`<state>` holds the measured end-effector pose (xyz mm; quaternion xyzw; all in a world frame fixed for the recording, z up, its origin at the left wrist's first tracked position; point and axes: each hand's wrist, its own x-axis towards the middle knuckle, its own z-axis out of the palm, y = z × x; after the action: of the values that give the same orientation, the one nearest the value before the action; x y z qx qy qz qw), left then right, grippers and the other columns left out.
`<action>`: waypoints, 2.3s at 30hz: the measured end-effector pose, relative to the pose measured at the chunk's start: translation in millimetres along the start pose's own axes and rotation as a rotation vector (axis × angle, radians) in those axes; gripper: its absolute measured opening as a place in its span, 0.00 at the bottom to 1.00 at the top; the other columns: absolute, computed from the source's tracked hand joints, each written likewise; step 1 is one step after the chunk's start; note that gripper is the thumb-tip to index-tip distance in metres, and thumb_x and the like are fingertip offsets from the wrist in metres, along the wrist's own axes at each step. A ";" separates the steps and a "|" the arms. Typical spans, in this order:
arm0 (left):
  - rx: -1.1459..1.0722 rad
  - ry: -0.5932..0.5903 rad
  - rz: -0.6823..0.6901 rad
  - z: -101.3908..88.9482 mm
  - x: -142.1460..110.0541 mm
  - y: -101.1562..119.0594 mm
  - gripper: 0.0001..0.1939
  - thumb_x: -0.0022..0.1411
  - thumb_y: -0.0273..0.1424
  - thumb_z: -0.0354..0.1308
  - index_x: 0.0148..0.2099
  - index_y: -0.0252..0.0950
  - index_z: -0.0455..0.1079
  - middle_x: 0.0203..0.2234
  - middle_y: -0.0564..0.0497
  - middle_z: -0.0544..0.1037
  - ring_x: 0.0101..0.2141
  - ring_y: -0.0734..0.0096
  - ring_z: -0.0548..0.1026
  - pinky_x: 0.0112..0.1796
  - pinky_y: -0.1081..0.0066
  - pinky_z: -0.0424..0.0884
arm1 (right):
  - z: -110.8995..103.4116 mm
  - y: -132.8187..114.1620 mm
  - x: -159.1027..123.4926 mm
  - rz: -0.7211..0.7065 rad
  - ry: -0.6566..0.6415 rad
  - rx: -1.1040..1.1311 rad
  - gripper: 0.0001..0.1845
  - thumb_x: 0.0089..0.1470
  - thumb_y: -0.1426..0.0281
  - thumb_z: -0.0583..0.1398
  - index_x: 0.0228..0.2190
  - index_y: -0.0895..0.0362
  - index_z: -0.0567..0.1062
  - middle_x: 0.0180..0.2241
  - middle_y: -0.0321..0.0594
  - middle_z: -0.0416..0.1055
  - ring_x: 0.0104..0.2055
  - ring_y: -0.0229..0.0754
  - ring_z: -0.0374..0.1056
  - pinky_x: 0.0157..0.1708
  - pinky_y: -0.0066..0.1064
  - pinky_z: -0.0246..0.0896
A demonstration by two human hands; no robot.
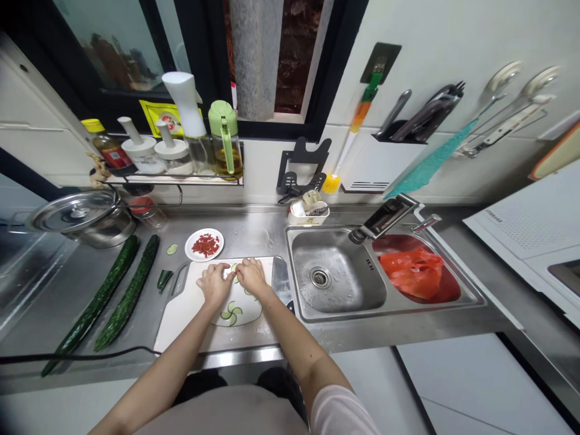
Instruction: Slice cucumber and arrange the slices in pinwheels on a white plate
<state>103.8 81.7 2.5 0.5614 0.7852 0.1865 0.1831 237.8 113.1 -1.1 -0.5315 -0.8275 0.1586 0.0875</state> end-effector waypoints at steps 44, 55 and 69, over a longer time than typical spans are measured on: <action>-0.150 0.087 -0.108 -21.5 -10.6 -6.2 0.12 0.62 0.37 0.53 0.45 0.44 0.72 0.41 0.47 0.73 0.47 0.56 0.67 0.47 0.57 0.56 | -7.6 3.2 -5.3 0.104 0.137 0.099 0.10 0.60 0.70 0.54 0.36 0.54 0.76 0.36 0.41 0.71 0.41 0.43 0.60 0.43 0.32 0.50; -0.284 0.146 -0.065 -32.2 -52.9 -22.7 0.10 0.62 0.35 0.55 0.44 0.42 0.73 0.38 0.49 0.75 0.43 0.61 0.71 0.46 0.60 0.59 | -10.8 -11.9 54.6 0.061 0.189 0.147 0.11 0.59 0.70 0.54 0.36 0.54 0.77 0.34 0.40 0.70 0.39 0.43 0.60 0.42 0.31 0.53; -0.289 0.116 -0.061 -37.6 -61.5 -29.3 0.10 0.62 0.35 0.54 0.44 0.42 0.72 0.39 0.49 0.76 0.43 0.61 0.71 0.46 0.59 0.59 | -1.2 -36.8 146.5 0.129 -0.015 -0.036 0.14 0.58 0.71 0.54 0.40 0.53 0.78 0.44 0.45 0.67 0.46 0.45 0.58 0.43 0.33 0.53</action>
<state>79.9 11.2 25.2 0.4935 0.7760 0.3242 0.2219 145.3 232.1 9.6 -0.5841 -0.7948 0.1527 0.0613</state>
